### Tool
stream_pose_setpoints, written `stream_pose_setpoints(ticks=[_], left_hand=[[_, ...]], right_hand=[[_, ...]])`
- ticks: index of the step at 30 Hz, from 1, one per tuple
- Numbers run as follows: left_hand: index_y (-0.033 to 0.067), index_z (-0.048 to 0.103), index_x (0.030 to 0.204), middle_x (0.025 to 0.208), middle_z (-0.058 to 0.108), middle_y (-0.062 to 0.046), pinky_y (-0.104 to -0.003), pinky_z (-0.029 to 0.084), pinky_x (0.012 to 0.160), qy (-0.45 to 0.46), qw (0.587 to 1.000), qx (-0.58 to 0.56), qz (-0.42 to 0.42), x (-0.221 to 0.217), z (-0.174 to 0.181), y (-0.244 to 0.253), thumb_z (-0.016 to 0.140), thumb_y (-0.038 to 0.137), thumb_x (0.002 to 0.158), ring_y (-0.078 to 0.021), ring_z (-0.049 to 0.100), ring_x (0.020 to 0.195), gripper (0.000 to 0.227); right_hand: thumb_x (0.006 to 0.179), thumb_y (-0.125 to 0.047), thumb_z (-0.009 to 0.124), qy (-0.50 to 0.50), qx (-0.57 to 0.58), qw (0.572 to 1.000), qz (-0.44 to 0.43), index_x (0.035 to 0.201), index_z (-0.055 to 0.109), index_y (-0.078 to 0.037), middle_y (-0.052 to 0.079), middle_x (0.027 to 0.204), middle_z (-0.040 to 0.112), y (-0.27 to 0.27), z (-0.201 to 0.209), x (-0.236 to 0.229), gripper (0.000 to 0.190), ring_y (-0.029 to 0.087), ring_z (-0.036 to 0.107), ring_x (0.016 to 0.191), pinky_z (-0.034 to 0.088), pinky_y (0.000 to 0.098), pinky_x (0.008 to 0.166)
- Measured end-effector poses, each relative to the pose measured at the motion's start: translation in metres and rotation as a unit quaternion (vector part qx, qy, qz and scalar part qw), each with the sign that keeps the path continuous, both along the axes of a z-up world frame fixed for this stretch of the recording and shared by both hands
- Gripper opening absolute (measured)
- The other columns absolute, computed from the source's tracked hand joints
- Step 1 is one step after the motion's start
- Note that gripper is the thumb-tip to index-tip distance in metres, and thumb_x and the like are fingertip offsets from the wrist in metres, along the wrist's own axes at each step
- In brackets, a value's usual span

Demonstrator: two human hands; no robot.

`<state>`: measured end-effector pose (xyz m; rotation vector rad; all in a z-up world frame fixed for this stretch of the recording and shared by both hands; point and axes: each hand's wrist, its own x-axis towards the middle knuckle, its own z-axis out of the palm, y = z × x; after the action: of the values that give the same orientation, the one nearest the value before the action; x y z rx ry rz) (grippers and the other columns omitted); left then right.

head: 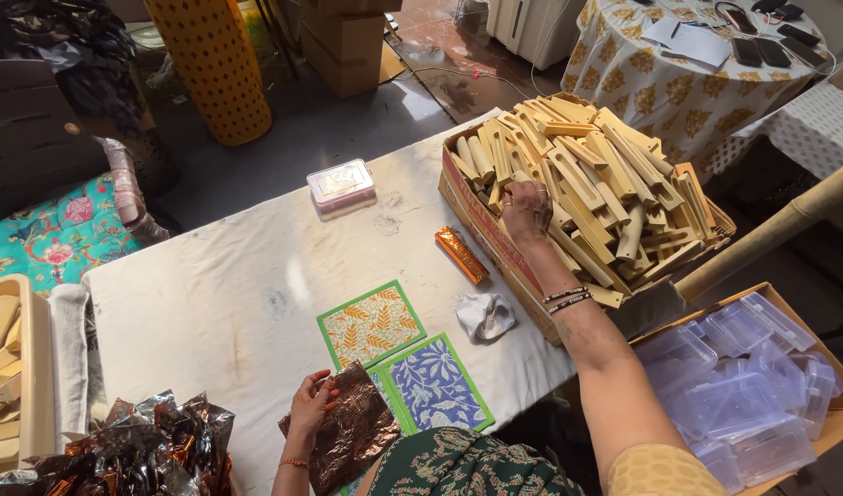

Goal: The person wipes a small plastic container and places it aside, then wipes several wooden handles with a cloth. The person wraps each handle in metallic foil and sets the wrapped items on the table. The person repeats this process for multiple handles.

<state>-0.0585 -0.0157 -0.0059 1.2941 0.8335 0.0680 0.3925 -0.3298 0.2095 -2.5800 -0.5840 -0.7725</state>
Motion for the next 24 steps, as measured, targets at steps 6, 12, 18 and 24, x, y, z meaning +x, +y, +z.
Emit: stream_pose_setpoints(ticks=[6,12,18,24], left_hand=[[0.0084,0.064,0.132,0.118,0.072,-0.007,-0.028,0.054,0.073,0.029,0.999,0.003,0.021,-0.012,-0.008,0.006,0.067,0.023,0.096,-0.0150,0.069,0.093,0.039],[0.0088,0.065,0.132,0.117,0.074,-0.007,-0.031,0.055,0.077,0.063,0.997,0.000,0.046,-0.025,-0.002,0.006,0.067,0.025,0.096,-0.0157,0.069,0.094,0.039],[0.0107,0.066,0.131,0.112,0.077,-0.006,-0.033,0.056,0.078,0.103,0.993,0.022,0.057,-0.032,-0.019,0.009,0.069,0.029,0.096,-0.0161,0.071,0.094,0.040],[0.0152,0.066,0.130,0.108,0.078,-0.001,-0.032,0.057,0.076,0.130,0.990,0.043,0.044,-0.031,-0.040,0.013,0.068,0.030,0.095,-0.0134,0.071,0.092,0.039]], right_hand=[[0.093,-0.022,0.076,0.041,-0.116,0.992,0.003,0.109,0.072,-0.011,0.011,0.116,0.070,0.030,0.012,0.018,0.021,0.032,0.057,0.125,0.043,0.0501,0.100],[0.082,-0.007,0.072,0.066,-0.251,0.966,0.002,0.134,0.063,-0.019,0.015,0.141,0.054,0.072,-0.004,0.047,0.054,0.035,0.044,0.136,0.028,0.0623,0.112],[0.086,-0.010,0.067,0.024,-0.274,0.961,-0.006,0.127,0.068,-0.015,0.022,0.138,0.056,0.086,-0.063,0.095,0.042,0.041,0.051,0.132,0.031,0.0703,0.110],[0.086,-0.025,0.072,0.025,-0.332,0.940,-0.075,0.109,0.072,-0.016,0.019,0.122,0.061,0.094,-0.051,0.094,0.024,0.031,0.057,0.115,0.042,0.0507,0.091]])
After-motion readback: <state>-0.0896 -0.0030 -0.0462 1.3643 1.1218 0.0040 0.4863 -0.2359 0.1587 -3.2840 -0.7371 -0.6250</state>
